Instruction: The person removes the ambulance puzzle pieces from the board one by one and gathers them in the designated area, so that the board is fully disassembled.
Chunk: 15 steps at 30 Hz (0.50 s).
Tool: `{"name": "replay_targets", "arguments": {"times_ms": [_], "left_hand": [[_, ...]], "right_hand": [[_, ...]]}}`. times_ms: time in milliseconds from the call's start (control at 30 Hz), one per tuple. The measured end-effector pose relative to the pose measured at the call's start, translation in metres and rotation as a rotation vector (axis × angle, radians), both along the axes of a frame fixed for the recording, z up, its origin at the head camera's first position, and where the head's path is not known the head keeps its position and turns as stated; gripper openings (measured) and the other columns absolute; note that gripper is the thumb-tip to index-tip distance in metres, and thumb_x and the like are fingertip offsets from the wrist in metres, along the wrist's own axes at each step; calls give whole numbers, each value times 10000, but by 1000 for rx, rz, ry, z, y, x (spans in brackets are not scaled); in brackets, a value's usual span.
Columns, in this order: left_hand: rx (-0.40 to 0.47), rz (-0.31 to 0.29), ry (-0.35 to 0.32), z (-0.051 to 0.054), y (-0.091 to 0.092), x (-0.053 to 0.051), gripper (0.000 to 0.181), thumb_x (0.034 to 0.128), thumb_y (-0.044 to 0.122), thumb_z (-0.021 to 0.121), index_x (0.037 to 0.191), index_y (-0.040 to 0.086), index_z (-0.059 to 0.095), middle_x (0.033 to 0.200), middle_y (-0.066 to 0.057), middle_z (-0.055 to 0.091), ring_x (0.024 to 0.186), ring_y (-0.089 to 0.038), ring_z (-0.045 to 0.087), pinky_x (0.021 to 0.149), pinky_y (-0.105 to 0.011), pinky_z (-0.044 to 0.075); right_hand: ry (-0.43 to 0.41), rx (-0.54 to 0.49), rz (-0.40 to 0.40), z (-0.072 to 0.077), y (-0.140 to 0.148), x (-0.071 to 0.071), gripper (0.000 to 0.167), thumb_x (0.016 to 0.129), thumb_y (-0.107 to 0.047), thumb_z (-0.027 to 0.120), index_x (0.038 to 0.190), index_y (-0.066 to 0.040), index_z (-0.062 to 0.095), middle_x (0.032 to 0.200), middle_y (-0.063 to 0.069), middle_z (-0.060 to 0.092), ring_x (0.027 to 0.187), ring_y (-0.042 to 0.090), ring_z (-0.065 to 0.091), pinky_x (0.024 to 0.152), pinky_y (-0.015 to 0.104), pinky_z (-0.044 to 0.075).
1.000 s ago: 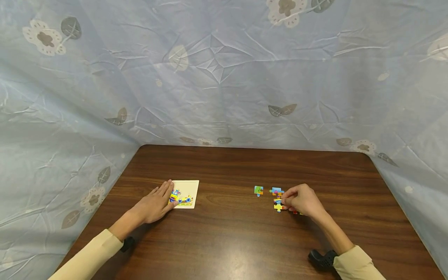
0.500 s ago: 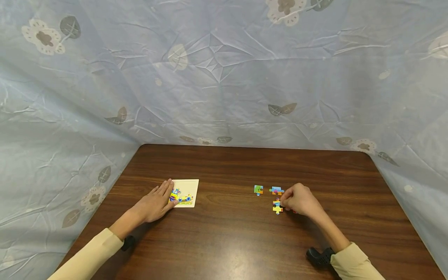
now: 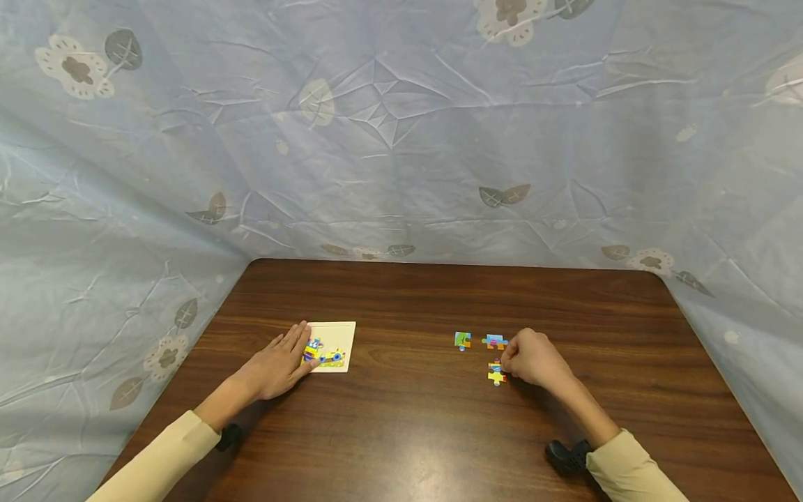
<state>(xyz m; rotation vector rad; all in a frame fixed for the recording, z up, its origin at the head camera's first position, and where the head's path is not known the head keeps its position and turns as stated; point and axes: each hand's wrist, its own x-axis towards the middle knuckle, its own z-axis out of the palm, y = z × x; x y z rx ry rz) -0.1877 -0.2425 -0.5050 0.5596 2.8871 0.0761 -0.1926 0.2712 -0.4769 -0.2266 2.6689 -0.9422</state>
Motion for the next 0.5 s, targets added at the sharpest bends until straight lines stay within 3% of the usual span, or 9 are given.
{"name": "replay_targets", "arguments": {"times_ms": [233,500], "left_hand": [[4,-5,7,0,0,0,836,1116,571,357,1659,-40,183,1752,-244,155,1631,-413,212,1312,-608,252],[6,-3,2,-1,-1,0,838,1115,574,356,1663,-34,172,1754,-241,145,1634,-409,201,1316,-606,244]], "right_hand": [[25,23,12,2,-3,-1,143,864,-37,710,774,-116,788,619,-28,622,525,92,493,497,232,390],[38,38,33,1,-2,-1,147,907,-32,721,811,-110,800,703,-14,702,511,83,493,479,228,398]]}}
